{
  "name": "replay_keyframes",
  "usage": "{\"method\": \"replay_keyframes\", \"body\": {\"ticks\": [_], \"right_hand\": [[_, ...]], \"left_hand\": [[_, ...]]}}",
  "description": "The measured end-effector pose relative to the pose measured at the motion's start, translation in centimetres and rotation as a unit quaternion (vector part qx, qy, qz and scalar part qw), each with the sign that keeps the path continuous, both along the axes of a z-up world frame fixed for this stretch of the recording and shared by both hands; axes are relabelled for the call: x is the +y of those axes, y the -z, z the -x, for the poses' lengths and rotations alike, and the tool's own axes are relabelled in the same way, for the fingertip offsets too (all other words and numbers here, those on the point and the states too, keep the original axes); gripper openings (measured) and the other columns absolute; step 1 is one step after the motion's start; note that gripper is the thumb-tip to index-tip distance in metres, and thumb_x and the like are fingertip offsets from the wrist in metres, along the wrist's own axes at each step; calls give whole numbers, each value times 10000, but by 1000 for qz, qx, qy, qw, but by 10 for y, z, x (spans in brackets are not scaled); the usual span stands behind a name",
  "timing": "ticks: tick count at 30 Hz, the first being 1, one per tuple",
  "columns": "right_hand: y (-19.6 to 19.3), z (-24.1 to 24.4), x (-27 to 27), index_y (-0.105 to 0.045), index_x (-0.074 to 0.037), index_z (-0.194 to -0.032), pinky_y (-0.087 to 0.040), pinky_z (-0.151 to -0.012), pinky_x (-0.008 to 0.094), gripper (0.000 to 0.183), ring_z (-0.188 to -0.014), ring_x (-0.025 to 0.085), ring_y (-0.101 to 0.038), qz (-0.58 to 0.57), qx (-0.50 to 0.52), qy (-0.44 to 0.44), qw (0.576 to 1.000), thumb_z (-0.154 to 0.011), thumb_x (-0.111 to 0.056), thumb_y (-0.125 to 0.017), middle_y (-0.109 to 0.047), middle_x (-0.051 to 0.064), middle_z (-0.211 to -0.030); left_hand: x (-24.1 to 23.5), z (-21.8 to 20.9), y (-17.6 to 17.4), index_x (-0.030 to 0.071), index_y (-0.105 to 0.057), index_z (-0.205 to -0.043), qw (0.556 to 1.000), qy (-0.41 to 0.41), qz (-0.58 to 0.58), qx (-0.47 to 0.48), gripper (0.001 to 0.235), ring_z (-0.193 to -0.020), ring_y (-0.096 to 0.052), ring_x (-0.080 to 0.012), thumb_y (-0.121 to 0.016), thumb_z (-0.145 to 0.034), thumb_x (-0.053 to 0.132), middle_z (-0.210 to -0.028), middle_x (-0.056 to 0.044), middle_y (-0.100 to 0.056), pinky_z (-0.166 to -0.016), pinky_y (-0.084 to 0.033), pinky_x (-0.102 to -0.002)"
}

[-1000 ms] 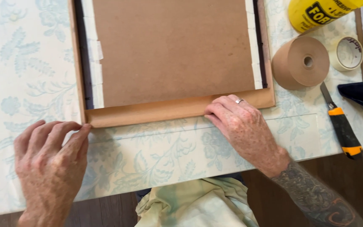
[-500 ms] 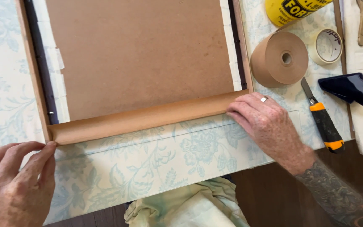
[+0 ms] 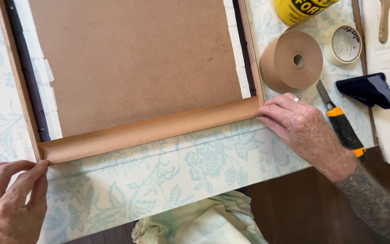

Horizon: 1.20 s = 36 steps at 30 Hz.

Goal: Applying adhesive-backed paper tape to the back of a picture frame to seal it.

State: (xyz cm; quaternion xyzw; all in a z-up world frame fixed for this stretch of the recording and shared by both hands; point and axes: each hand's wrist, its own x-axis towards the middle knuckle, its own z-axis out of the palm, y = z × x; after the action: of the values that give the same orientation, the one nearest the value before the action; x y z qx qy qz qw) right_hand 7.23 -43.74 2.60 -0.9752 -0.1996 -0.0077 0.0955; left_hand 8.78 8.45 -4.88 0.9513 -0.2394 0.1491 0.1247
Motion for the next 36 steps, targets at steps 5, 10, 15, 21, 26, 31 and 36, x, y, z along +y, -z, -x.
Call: {"method": "replay_keyframes", "body": {"ticks": [5, 10, 15, 21, 26, 31, 36], "right_hand": [[-11, -9, 7, -675, -81, -1010, -561, -802, 392, 94, -926, 230, -667, 2, 64, 23, 998, -932, -109, -718, -689, 64, -998], [-8, -17, 10, -647, -112, -984, -558, -770, 386, 143, -945, 220, -652, 46, 80, 9, 996, -881, -151, -739, -685, 37, -983], [-4, -20, 13, -641, -135, -985, -571, -719, 376, 159, -960, 195, -650, 57, 111, 29, 992, -870, -165, -746, -681, 13, -989], [2, -26, 24, -668, -131, -970, -562, -773, 367, 152, -929, 183, -675, 49, 143, 45, 987, -834, -135, -735, -709, 3, -973], [6, -30, 45, -681, -133, -963, -563, -760, 359, 173, -892, 170, -702, 34, 151, 39, 987, -804, -133, -748, -725, -18, -975], [9, -35, 81, -674, -125, -940, -566, -760, 366, 142, -889, 170, -701, 29, 139, 21, 990, -817, -139, -743, -722, -8, -927], [14, -42, 126, -671, -127, -964, -554, -738, 370, 171, -853, 191, -674, 27, 105, -28, 994, -818, -154, -756, -709, 0, -924]], "left_hand": [[-12, -6, -17, 119, -821, -1187, 999, -20, -24, 13, 203, -1085, -704, -342, -845, -1034, -12, -1169, -82, -769, -1078, -572, -468], [-25, -10, -31, 288, -787, -1178, 990, -18, -142, 10, 153, -1034, -737, -214, -813, -1032, 323, -1127, 93, -750, -869, -583, -395], [-29, -17, -44, 269, -787, -1154, 989, 0, -145, 12, 127, -967, -716, -208, -807, -1034, 304, -1063, 81, -744, -830, -584, -372], [-38, -21, -55, 227, -807, -1079, 993, -3, -111, 23, 59, -916, -686, -212, -798, -1034, 265, -1016, 62, -740, -858, -583, -353], [-40, -25, -57, 165, -808, -1074, 997, 11, -58, 48, 108, -899, -653, -247, -786, -969, 176, -1022, 14, -731, -867, -555, -377], [-38, -26, -52, 103, -784, -1097, 995, 35, -39, 83, 192, -886, -631, -278, -750, -943, 213, -1004, -52, -734, -771, -539, -416], [-38, -26, -43, 89, -772, -1081, 993, 28, -57, 101, 184, -859, -591, -260, -715, -973, 227, -954, -58, -707, -725, -533, -405]]}}
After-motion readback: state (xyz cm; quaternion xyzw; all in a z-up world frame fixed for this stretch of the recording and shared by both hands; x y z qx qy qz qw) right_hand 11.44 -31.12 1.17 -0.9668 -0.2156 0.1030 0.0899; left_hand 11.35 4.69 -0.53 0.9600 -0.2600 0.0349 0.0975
